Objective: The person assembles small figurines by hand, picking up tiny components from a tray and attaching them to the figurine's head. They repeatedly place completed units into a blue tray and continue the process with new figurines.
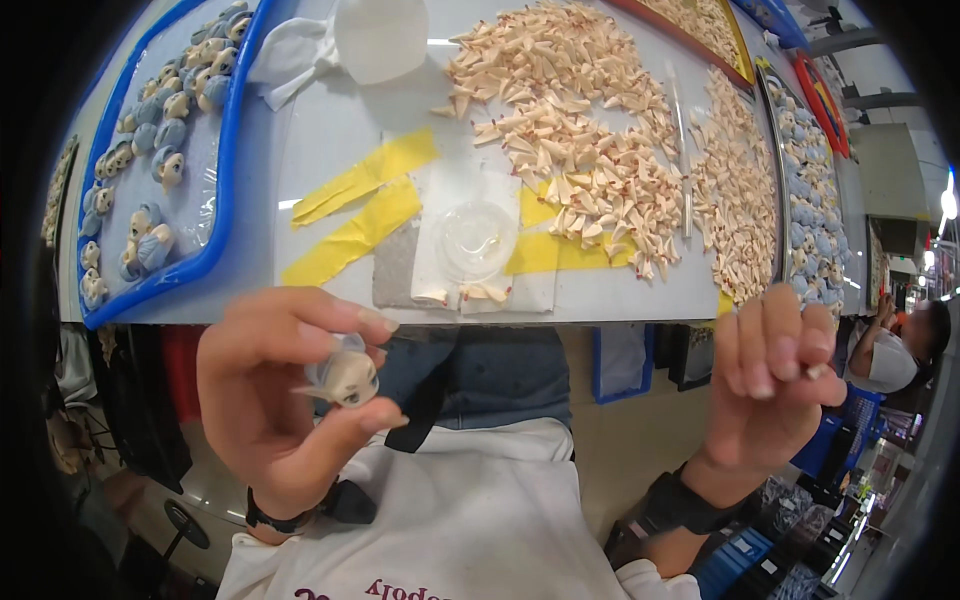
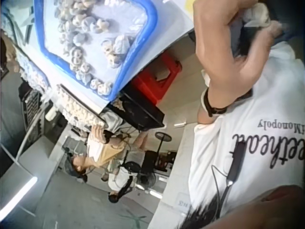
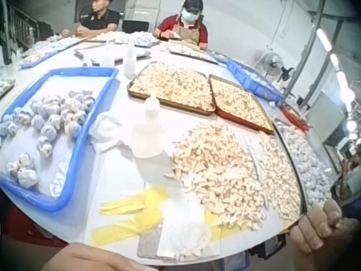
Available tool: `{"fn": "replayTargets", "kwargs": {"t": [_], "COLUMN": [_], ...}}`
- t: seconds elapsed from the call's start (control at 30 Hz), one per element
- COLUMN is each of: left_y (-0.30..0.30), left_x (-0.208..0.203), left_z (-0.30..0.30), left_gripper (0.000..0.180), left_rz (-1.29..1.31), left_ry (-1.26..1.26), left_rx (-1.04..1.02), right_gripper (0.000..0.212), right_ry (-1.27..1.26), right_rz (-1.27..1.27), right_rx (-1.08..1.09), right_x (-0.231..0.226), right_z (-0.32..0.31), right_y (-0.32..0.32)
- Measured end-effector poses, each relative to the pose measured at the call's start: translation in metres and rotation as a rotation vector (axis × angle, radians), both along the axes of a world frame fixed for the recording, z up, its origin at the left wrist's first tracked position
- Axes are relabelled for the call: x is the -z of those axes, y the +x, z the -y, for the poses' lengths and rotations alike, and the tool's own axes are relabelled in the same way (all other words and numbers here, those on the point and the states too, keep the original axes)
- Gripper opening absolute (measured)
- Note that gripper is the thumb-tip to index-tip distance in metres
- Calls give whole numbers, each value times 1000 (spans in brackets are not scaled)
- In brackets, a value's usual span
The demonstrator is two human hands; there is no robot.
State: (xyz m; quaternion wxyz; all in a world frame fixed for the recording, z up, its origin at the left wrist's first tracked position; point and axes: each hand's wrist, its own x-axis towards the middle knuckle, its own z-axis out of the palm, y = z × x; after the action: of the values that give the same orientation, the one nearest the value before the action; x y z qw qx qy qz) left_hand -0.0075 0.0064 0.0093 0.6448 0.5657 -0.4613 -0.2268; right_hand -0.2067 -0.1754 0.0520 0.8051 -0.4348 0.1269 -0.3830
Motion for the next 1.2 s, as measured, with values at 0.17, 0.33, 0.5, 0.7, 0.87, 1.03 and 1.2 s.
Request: {"fn": "replayTargets", "kwargs": {"t": [0.17,0.33,0.5,0.7,0.87,1.03,1.2], "left_y": [4,8,3,11,10,20,22], "left_x": [9,-1,-2,10,13,13,12], "left_z": [5,5,2,6,8,4,2], "left_gripper": [33,18,18,26,30,25,23], "left_rz": [17,153,97,-74,-162,-4,-72], "left_ry": [-90,-143,-142,-163,-160,-148,-43], "left_rx": [115,202,181,307,309,335,258], "right_gripper": [16,15,13,13,17,19,20], "right_ry": [-642,-845,-891,-837,-1162,-1378,-1538], "right_rz": [-464,-577,-563,-637,-723,-817,-820], "right_rx": [278,311,336,266,160,188,245], "right_x": [0,-3,2,0,0,-6,-7], "right_z": [-7,-6,0,-11,-17,-21,-22], "right_y": [34,61,65,68,82,91,91]}}
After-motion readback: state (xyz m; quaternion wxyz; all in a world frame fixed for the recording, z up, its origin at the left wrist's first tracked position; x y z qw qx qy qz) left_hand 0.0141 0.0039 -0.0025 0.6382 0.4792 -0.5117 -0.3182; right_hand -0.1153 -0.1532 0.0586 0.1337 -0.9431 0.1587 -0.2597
